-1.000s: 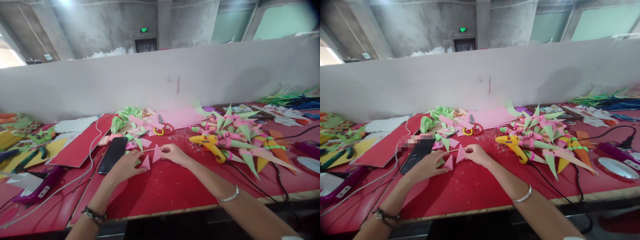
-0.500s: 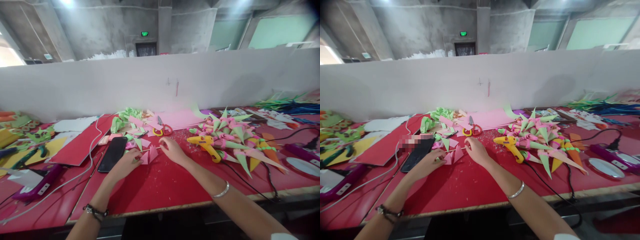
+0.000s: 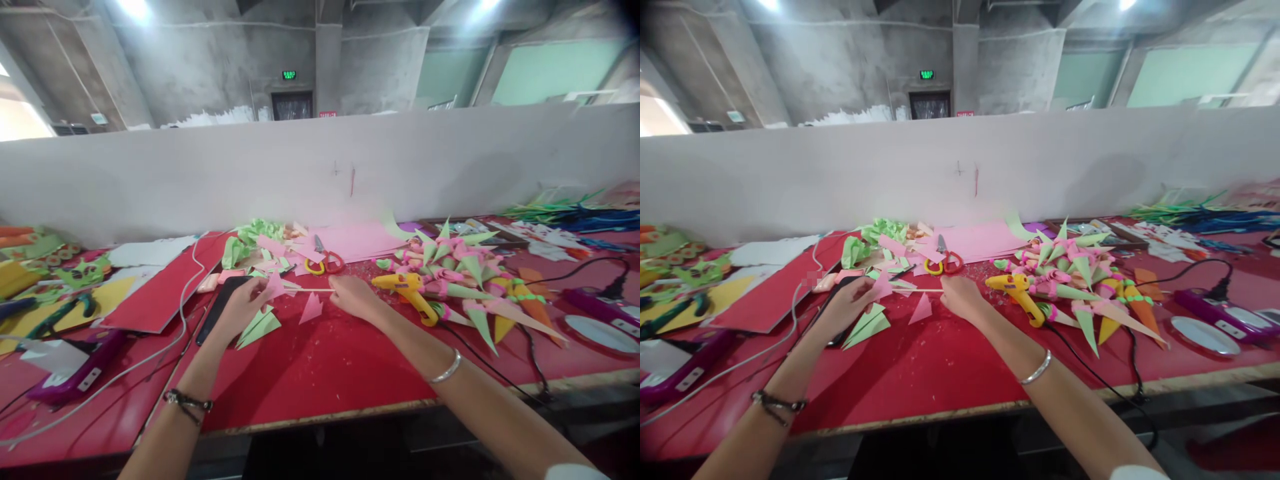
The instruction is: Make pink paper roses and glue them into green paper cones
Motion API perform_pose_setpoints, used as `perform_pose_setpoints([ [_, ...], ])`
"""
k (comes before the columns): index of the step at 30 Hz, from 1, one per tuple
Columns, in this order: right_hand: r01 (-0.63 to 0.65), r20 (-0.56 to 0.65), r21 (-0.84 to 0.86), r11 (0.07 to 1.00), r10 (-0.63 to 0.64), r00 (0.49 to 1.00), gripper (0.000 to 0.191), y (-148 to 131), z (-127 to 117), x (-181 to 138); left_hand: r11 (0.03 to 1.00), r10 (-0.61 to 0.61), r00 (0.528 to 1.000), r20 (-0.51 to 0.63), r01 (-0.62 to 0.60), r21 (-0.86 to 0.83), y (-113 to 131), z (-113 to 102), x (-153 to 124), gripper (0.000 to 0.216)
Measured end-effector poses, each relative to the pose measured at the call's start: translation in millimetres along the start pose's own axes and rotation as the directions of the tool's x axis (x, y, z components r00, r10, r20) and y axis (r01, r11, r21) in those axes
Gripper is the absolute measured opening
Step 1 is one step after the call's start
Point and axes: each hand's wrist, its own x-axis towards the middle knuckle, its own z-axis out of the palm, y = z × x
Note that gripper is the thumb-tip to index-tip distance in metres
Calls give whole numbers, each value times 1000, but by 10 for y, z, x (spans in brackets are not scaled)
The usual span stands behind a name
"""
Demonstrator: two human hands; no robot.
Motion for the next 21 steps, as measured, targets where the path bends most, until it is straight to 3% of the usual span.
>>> perform_pose_setpoints([
  [5,-9,-66,-10,1000,8,998,23,159,-292,-98,986,-26,998,-58,16,-165,-28,5,242,25],
  [10,25,-237,71,997,-7,971,26,229,-480,-185,934,-75,984,-159,13,-357,-109,100,470,24],
  [13,98,-335,168,981,-37,941,24,252,-429,-182,876,-152,974,-165,55,-480,-172,150,539,20],
  [17,139,-398,228,964,-38,917,21,246,-270,-156,861,-198,958,-209,68,-504,-270,143,529,19],
  [21,180,-451,256,950,-47,891,20,215,-152,-159,850,-225,966,-129,130,-510,-340,92,465,19],
])
